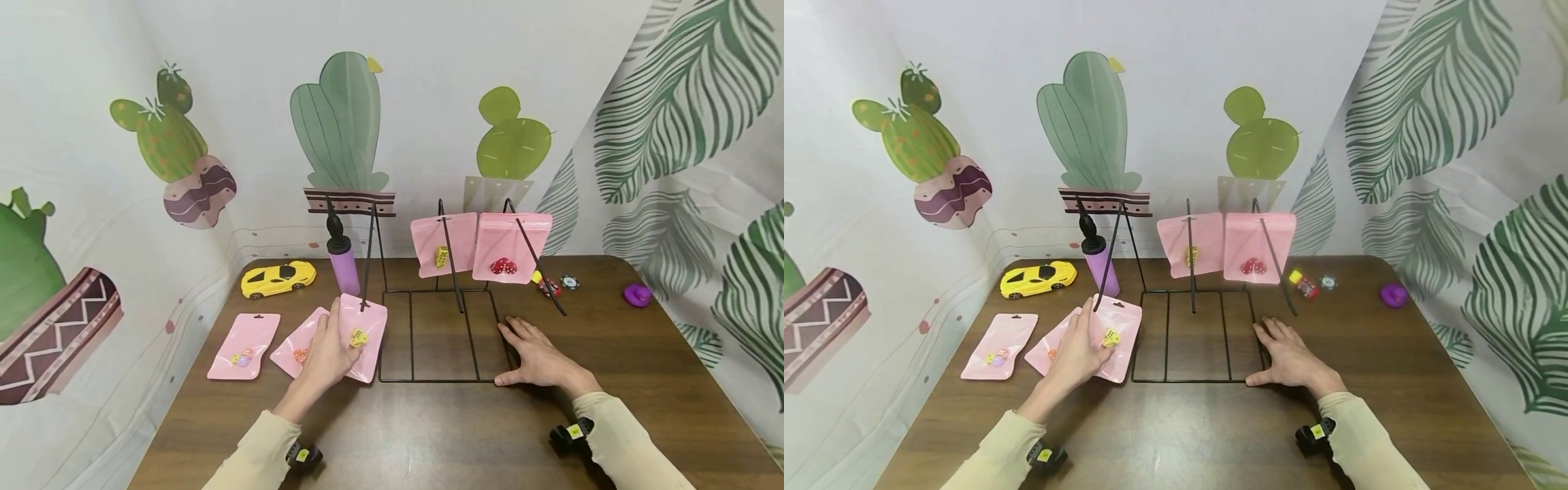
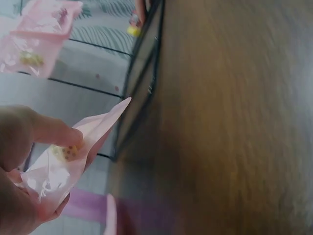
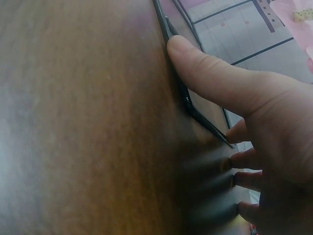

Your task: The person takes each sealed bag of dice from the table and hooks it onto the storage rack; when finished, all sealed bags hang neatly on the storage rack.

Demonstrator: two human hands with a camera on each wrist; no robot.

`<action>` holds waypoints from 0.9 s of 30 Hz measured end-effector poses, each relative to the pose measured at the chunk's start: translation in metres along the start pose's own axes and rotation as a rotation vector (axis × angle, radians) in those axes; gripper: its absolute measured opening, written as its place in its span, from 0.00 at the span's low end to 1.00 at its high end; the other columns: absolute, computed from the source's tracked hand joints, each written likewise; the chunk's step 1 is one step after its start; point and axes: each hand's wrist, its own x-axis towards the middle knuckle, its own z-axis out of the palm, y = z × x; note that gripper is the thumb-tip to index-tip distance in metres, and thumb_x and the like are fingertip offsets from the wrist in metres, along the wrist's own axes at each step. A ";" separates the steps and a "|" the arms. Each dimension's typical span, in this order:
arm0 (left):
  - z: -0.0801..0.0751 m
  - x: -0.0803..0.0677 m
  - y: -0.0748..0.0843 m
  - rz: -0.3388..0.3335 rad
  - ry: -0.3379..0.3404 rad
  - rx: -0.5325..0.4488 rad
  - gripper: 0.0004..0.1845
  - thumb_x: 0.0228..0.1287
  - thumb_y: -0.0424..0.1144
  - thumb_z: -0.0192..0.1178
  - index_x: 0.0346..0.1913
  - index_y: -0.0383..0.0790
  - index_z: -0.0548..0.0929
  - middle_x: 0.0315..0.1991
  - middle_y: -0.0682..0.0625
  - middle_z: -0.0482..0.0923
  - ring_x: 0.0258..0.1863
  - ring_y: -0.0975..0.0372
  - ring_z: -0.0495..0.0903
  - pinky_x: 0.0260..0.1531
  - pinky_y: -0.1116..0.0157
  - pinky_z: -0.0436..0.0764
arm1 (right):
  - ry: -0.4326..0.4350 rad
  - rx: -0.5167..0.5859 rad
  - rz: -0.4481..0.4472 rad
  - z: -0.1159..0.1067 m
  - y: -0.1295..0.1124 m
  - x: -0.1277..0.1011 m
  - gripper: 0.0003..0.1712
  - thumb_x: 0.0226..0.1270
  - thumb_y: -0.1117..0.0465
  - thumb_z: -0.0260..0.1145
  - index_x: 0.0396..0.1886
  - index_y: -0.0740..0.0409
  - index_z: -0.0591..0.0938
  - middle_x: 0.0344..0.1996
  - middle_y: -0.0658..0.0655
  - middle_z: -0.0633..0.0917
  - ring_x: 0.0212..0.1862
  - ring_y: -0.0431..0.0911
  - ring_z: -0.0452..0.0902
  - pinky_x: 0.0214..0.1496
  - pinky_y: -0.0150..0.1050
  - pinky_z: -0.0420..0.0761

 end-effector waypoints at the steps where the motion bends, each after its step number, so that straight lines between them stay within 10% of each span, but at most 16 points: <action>1: -0.002 -0.002 0.002 0.026 0.015 0.000 0.62 0.42 0.41 0.78 0.77 0.43 0.49 0.51 0.37 0.71 0.39 0.48 0.77 0.41 0.52 0.81 | 0.000 -0.001 -0.001 0.000 0.000 0.000 0.66 0.43 0.29 0.73 0.72 0.68 0.63 0.71 0.75 0.59 0.72 0.71 0.49 0.68 0.70 0.53; 18: -0.032 -0.046 0.073 0.464 0.149 -0.092 0.60 0.37 0.40 0.81 0.75 0.37 0.56 0.36 0.50 0.70 0.33 0.66 0.65 0.30 0.71 0.72 | -0.020 0.009 0.018 0.000 0.003 -0.001 0.66 0.42 0.30 0.74 0.72 0.68 0.62 0.72 0.74 0.57 0.73 0.71 0.47 0.69 0.70 0.52; 27: -0.043 -0.060 0.108 0.763 0.173 -0.304 0.57 0.41 0.36 0.78 0.73 0.29 0.55 0.44 0.45 0.73 0.40 0.60 0.74 0.37 0.71 0.80 | -0.015 0.000 0.023 0.000 0.003 0.000 0.66 0.42 0.29 0.73 0.72 0.67 0.63 0.72 0.75 0.58 0.73 0.71 0.48 0.69 0.69 0.52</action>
